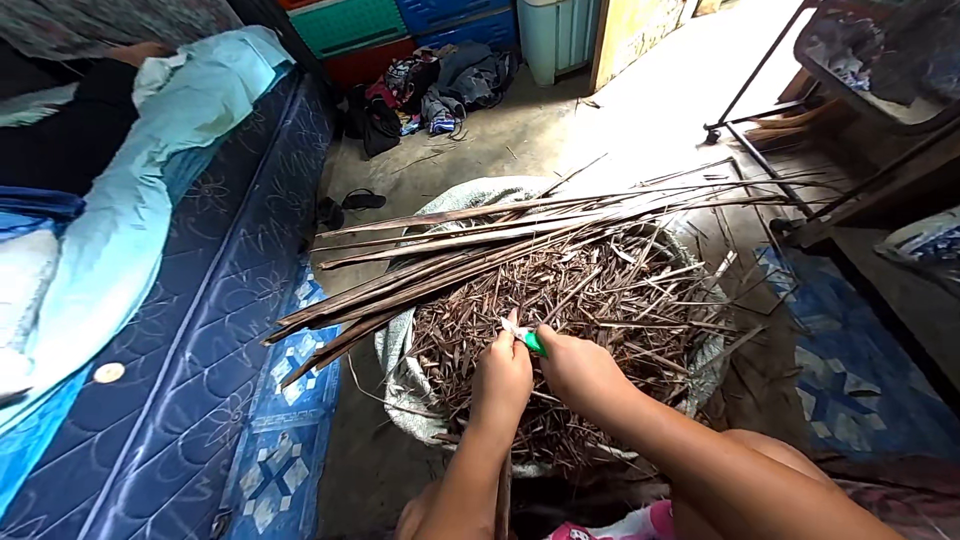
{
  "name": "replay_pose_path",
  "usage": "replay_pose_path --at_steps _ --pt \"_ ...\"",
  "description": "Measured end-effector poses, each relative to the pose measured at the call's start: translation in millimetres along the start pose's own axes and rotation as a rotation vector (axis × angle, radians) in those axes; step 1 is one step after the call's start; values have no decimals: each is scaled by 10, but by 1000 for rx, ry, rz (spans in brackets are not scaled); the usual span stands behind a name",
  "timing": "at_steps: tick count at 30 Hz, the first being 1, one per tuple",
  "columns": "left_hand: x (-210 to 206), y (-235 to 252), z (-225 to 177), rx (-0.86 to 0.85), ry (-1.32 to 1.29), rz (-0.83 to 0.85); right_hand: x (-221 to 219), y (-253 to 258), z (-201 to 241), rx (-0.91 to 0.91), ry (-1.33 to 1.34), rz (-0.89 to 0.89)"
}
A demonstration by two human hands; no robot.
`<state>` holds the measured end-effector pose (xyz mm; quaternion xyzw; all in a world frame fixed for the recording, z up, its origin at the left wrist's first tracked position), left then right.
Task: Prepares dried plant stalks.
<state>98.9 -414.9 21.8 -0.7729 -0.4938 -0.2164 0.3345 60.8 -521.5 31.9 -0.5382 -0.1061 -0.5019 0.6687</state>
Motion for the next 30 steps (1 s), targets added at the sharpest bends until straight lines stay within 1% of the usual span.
replay_pose_path --at_steps 2,3,6,7,9,13,15,17,19,21,23,25,27,28,30 --pt "-4 5 16 -20 2 -15 -14 84 -16 -13 -21 -21" --pt "-14 14 14 -32 18 -32 2 139 -35 -16 -38 -69" --pt "-22 43 -17 -33 26 -20 64 259 -74 -1 -77 -286" --pt "-21 46 -24 -34 21 -19 80 285 -79 -5 -77 -323" --pt "-26 30 -29 -42 18 -19 112 335 -113 -44 -66 -339" --pt "-21 -45 -32 -74 -18 -20 267 330 -218 -121 -23 -293" --pt "-3 -21 4 -68 -5 -19 256 224 -171 -55 17 -209" --pt "39 -3 11 -27 3 -22 140 103 -67 23 48 -88" --pt "64 -3 4 -4 -24 -6 21 58 0 38 37 -21" --pt "45 -3 24 -22 -17 -24 0 130 -28 10 -10 -56" --pt "14 0 15 -7 -37 26 63 258 -121 -36 -37 -135" --pt "-4 -3 -13 -14 -48 40 136 311 -184 -62 -27 -223" --pt "1 -17 -33 -43 -68 15 240 314 -227 -91 -2 -300" --pt "5 -27 -33 -56 -79 4 292 312 -255 -106 6 -305" --pt "7 -38 -16 -63 -88 0 313 296 -272 -84 41 -233"
Point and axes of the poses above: each hand's wrist, its own y-axis towards the middle knuckle, its own x-axis out of the back of the hand, z = x × y, the point moved 6 cm from there along y, towards the middle knuckle, and after that the axes turned 3 degrees about -x, right-handed, at the moved point
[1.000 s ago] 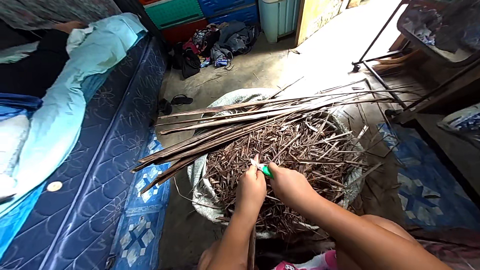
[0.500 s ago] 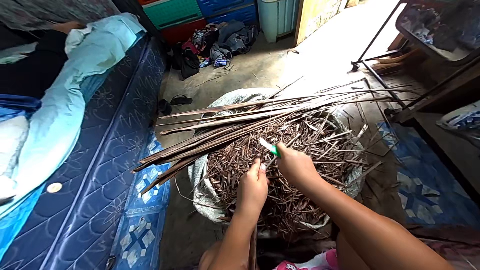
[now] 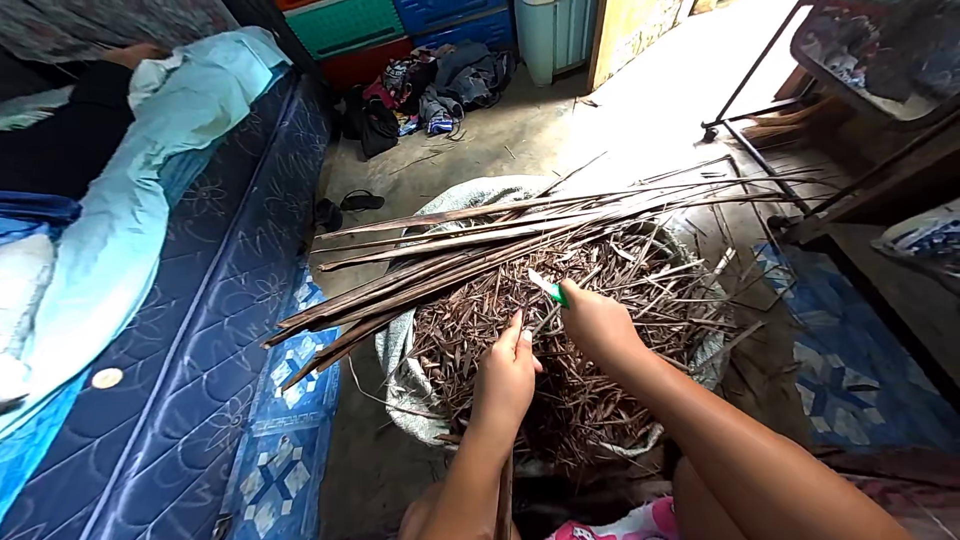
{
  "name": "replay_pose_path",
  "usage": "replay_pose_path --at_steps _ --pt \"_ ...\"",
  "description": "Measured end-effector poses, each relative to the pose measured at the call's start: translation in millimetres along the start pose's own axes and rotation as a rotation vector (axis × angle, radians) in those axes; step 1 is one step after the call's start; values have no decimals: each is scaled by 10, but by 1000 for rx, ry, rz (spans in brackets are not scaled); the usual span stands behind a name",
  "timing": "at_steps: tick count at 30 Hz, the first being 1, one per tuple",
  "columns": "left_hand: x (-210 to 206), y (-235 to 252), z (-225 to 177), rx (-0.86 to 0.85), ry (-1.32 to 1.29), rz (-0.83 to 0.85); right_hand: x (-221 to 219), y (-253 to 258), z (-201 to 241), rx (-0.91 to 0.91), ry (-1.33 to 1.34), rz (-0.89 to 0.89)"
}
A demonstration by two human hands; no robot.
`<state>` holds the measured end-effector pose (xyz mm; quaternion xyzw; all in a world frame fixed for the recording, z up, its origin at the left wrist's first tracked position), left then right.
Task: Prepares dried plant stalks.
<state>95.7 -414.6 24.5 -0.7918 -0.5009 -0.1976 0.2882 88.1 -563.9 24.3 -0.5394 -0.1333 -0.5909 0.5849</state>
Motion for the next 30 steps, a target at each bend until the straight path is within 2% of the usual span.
replay_pose_path --at_steps 3,5,9,12,14,16,19,21,27,30 --pt "30 6 6 34 17 5 -171 -130 117 121 62 182" --pt "43 12 10 50 35 7 -253 -185 182 133 28 237" --pt "17 23 19 48 0 18 -224 -65 125 89 -93 40" --pt "-23 5 -8 17 -8 24 -99 92 -20 -16 -89 -106" --pt "-41 -28 -20 10 -13 32 -7 126 -87 -48 -64 -81" --pt "-36 -29 -4 -1 -10 26 -1 32 -24 22 1 -11" --pt "5 -3 21 28 40 1 -142 -211 182 125 28 173" --pt "6 -4 22 36 81 8 -228 -270 232 114 -14 239" --pt "-113 -20 -25 -16 159 11 -44 93 -88 -81 -57 20" --pt "-105 -23 -33 -33 149 -10 49 19 -78 -31 5 42"
Point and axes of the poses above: each hand's wrist, its own y-axis towards the middle knuckle, its own x-axis out of the back of the hand, z = x × y, the point moved 6 cm from there along y, towards the middle knuckle, and after that the axes turned 3 degrees about -x, right-handed, at the moved point
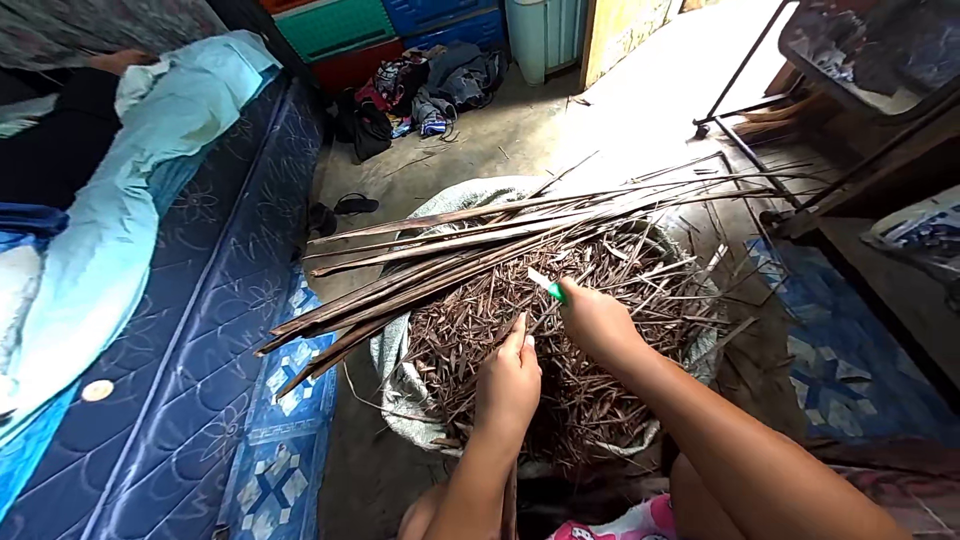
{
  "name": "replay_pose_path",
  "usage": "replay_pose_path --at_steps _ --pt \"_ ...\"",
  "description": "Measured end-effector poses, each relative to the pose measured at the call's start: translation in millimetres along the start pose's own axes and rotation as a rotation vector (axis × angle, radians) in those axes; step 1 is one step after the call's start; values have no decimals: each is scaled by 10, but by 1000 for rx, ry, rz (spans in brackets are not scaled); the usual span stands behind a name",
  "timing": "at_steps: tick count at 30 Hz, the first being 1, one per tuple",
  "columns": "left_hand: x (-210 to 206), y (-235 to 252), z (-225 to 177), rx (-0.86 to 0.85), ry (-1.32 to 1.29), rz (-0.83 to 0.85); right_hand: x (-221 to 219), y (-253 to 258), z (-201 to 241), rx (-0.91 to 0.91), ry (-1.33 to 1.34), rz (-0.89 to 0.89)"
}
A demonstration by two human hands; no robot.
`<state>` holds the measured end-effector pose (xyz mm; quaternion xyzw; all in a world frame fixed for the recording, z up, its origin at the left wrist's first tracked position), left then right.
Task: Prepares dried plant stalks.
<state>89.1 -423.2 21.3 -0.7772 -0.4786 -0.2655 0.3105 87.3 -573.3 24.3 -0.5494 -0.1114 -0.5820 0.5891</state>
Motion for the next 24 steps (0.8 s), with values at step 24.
replay_pose_path --at_steps 24 --pt "77 20 -17 50 -573 30 -34 94 -11 -18 39 -77"
Point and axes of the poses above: each hand's wrist, its own y-axis towards the middle knuckle, its own x-axis out of the back of the hand, z = x × y, the point moved 6 cm from there along y, towards the middle knuckle, and after that the axes turned 3 degrees about -x, right-handed, at the moved point
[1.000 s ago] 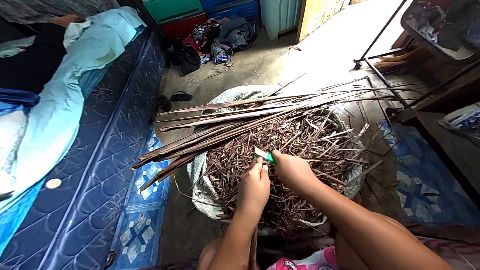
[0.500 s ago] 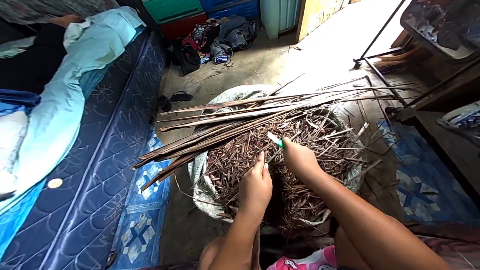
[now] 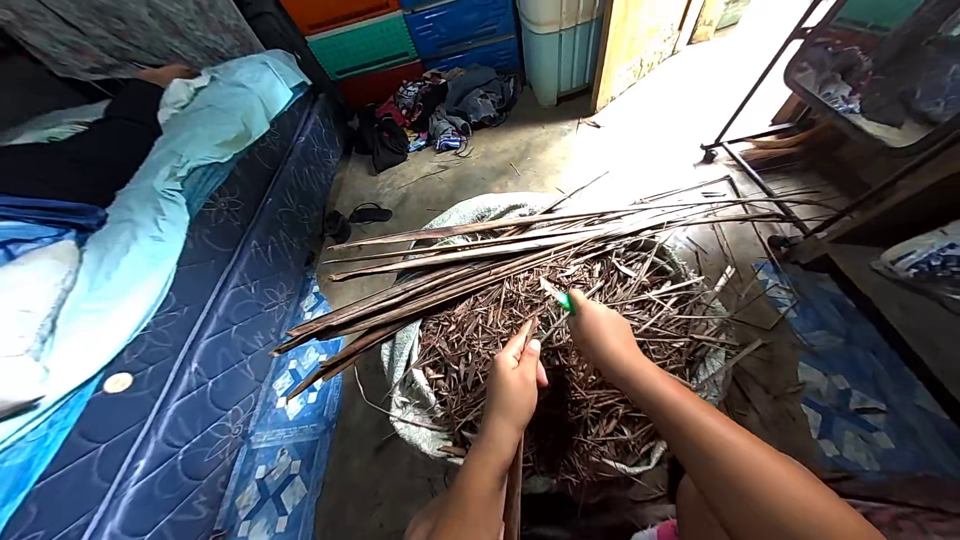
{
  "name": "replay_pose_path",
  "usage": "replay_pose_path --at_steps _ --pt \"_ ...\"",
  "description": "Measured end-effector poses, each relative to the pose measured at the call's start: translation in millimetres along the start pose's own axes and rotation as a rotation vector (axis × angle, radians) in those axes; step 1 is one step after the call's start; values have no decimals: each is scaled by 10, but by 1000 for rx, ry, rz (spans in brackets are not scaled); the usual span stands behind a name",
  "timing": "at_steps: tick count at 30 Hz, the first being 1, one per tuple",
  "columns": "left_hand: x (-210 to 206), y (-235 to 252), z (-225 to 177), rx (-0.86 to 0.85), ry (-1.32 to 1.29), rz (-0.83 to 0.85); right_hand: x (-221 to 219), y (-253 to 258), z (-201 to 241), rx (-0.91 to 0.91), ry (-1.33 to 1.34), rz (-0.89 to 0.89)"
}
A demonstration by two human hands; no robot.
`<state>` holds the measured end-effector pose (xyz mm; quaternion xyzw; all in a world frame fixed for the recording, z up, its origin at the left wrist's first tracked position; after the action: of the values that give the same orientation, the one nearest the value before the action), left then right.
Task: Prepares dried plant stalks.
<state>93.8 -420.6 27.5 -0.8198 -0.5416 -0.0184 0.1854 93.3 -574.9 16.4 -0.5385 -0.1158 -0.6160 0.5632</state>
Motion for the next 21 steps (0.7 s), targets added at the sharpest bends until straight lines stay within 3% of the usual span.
replay_pose_path --at_steps 8,12,16,21 --pt "92 -43 -51 -2 -175 4 53 -237 58 11 70 65" --pt "83 -23 -22 6 -168 35 108 -149 -35 63 200 -52" --pt "33 -16 -22 -10 -5 65 42 -266 95 294 401 -107" --pt "-142 -104 -14 75 289 216 -10 -118 22 156 608 -20"
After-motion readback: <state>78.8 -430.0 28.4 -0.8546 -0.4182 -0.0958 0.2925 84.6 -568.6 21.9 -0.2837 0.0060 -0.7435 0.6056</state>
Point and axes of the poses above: each hand's wrist, its own y-axis towards the middle knuckle, its own x-axis out of the back of the hand, z = x × y, the point moved 6 cm from there along y, towards the middle knuckle, and after that the axes turned 3 degrees about -x, right-handed, at the moved point
